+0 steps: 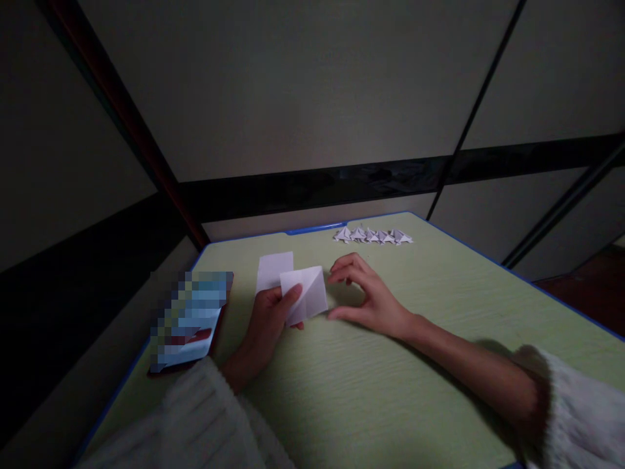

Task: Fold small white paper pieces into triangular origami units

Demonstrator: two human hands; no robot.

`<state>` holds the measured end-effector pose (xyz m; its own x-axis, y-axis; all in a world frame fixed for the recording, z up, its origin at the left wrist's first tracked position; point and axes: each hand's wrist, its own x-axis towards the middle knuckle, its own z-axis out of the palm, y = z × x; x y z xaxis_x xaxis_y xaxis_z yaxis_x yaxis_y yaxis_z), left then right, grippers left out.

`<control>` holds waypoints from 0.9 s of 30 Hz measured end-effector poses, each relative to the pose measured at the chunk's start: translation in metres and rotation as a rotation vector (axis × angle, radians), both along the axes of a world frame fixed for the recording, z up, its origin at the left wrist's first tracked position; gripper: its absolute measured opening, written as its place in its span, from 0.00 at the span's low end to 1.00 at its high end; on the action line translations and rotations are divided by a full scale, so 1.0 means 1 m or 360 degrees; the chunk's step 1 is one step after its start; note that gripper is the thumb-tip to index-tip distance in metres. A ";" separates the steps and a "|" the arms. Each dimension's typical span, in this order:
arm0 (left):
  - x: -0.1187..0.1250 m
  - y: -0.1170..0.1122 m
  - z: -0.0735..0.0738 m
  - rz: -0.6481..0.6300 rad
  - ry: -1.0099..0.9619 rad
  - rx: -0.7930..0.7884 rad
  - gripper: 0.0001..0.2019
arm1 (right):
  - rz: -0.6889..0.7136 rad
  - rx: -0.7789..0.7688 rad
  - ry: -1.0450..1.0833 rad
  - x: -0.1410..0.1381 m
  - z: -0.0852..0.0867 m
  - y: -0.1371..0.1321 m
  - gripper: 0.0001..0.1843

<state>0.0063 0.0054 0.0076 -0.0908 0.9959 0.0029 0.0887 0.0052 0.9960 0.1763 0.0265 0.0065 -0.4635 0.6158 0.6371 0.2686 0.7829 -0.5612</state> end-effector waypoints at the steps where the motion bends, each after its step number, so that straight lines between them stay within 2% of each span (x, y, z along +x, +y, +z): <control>1: 0.000 0.000 0.000 0.0002 -0.0005 0.0002 0.14 | 0.0030 0.0126 -0.0116 0.000 -0.001 -0.002 0.19; 3: 0.000 0.000 -0.001 -0.0005 -0.0039 0.0007 0.14 | 0.0046 0.0307 -0.0269 -0.002 -0.002 -0.007 0.18; 9: 0.000 0.003 -0.008 -0.0114 -0.0076 0.0002 0.14 | -0.0177 0.0702 -0.0246 -0.008 0.001 -0.018 0.14; 13: 0.000 0.004 -0.009 -0.0089 -0.0112 0.0047 0.14 | -0.0070 0.0899 -0.0504 -0.009 0.001 -0.015 0.07; 16: 0.001 0.002 -0.007 -0.0038 -0.0176 0.0009 0.13 | -0.0024 0.0872 -0.0534 -0.006 -0.001 -0.010 0.07; 19: 0.002 0.000 -0.004 -0.0011 -0.0173 -0.0025 0.13 | -0.0091 0.0753 -0.0486 -0.003 -0.002 -0.007 0.08; 24: 0.002 -0.002 0.000 -0.0113 -0.0051 0.0026 0.12 | -0.0173 0.0613 -0.0557 -0.004 0.000 -0.008 0.09; 27: 0.003 -0.002 0.000 -0.0147 0.0038 0.0005 0.11 | -0.0199 0.0672 -0.0636 -0.006 0.000 -0.009 0.10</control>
